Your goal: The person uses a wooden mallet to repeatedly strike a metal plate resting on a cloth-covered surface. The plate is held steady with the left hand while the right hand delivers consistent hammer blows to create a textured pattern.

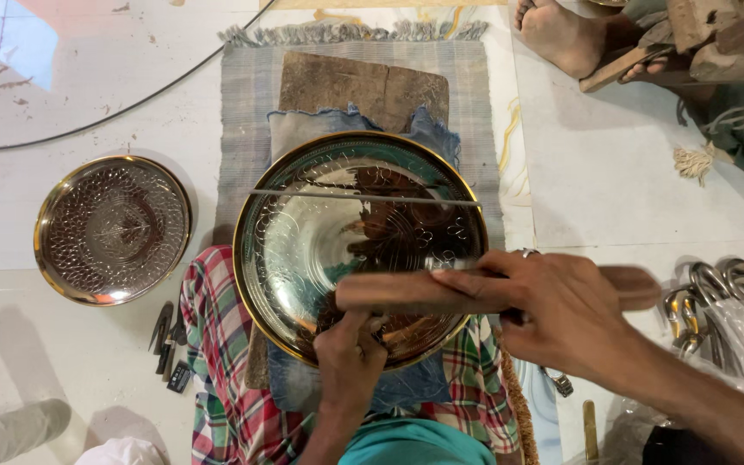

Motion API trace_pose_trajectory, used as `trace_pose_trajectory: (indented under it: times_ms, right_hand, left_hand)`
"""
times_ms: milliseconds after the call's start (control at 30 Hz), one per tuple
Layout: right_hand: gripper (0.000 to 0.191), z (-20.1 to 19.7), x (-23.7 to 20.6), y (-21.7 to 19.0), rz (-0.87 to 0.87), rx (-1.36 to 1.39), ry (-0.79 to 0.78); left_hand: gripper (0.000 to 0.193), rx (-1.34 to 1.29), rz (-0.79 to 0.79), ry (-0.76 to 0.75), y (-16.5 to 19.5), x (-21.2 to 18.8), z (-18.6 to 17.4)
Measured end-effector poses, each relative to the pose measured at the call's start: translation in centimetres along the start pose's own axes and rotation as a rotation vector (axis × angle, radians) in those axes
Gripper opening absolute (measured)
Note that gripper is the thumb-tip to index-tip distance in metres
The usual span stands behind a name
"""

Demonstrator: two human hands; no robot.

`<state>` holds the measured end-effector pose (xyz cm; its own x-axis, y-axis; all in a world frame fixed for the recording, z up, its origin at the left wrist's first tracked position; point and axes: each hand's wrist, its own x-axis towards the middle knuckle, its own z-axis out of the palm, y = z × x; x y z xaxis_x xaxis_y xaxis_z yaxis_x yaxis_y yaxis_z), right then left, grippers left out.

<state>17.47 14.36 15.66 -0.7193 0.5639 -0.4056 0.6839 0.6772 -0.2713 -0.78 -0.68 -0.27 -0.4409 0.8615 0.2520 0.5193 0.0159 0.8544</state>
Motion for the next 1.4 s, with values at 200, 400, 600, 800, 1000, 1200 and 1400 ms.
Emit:
trace_pose_trajectory:
  times_ms: [200,400,600,800,1000,1200,1400]
  right_hand:
    - [0.093,3.8,-2.3,0.6,0.217,0.113,0.016]
    - [0.084,8.5,-3.0,1.1,-0.024,0.947,0.541]
    - [0.082,9.8,-2.6,1.2,0.138,0.986,0.411]
    - [0.083,6.9,-1.5,1.5,0.029,0.288,0.361]
    - [0.087,3.9,-0.4,0.5,0.157,0.250,0.186]
    - [0.084,3.3,-0.4,-0.1,0.179,0.153,0.071]
    - [0.060,11.8,-1.1,1.4,-0.012,1.199,0.777]
  left_hand:
    - [0.037,0.094,-0.123,-0.319,-0.4,1.6,-1.3]
    - [0.046,-0.297,-0.097,-0.141,0.4,1.9,-1.8]
    - [0.050,-0.135,-0.032,-0.210,0.5,2.1,-2.2]
    - [0.042,0.065,-0.050,-0.240,-0.7,1.5,-1.7]
    - [0.051,0.029,0.006,-0.165,-0.9,0.7,-1.0]
    - [0.058,0.125,-0.084,-0.112,0.0,0.2,-0.9]
    - [0.016,-0.519,0.019,0.440,-0.8,0.2,-2.5]
